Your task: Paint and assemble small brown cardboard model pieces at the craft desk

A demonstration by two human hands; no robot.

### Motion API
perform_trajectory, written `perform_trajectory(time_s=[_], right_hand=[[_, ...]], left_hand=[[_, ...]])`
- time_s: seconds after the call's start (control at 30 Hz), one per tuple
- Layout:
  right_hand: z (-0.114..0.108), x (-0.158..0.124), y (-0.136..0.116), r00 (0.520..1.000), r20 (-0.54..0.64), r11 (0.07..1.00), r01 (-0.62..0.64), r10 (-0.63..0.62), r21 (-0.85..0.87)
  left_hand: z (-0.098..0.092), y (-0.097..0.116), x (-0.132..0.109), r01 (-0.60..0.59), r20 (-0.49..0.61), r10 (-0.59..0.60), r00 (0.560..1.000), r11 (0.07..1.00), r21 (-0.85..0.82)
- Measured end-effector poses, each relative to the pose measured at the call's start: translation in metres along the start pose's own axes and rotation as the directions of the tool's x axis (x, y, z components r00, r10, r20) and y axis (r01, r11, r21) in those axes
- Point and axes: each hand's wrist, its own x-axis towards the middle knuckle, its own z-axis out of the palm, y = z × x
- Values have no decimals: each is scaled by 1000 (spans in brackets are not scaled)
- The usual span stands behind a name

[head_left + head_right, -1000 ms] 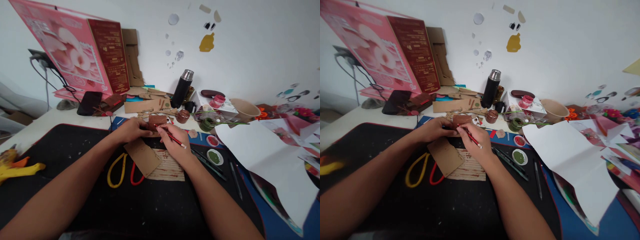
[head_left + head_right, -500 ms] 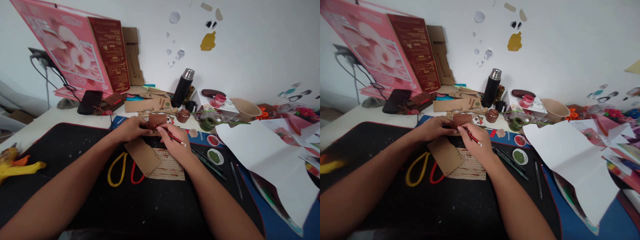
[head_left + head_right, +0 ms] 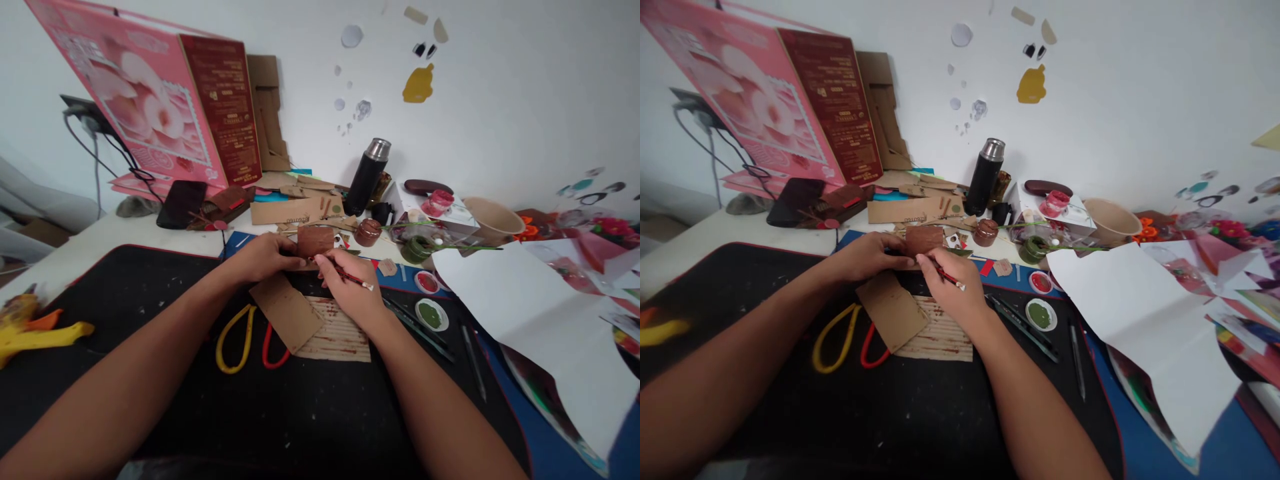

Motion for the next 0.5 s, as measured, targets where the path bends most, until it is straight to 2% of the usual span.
perform_trajectory(time_s=[0.13, 0.23, 0.5], right_hand=[[2, -1, 2, 1000, 2, 1000, -10, 10, 23], [1, 0, 1, 999, -39, 998, -18, 21, 67], [-4, 4, -3, 961, -189, 924, -121, 201, 363]], left_hand=[[1, 2, 0, 36, -19, -36, 999, 999, -11], [0, 2, 0, 30, -22, -32, 999, 997, -71], [-3, -6, 0, 61, -27, -65, 997, 988, -145]])
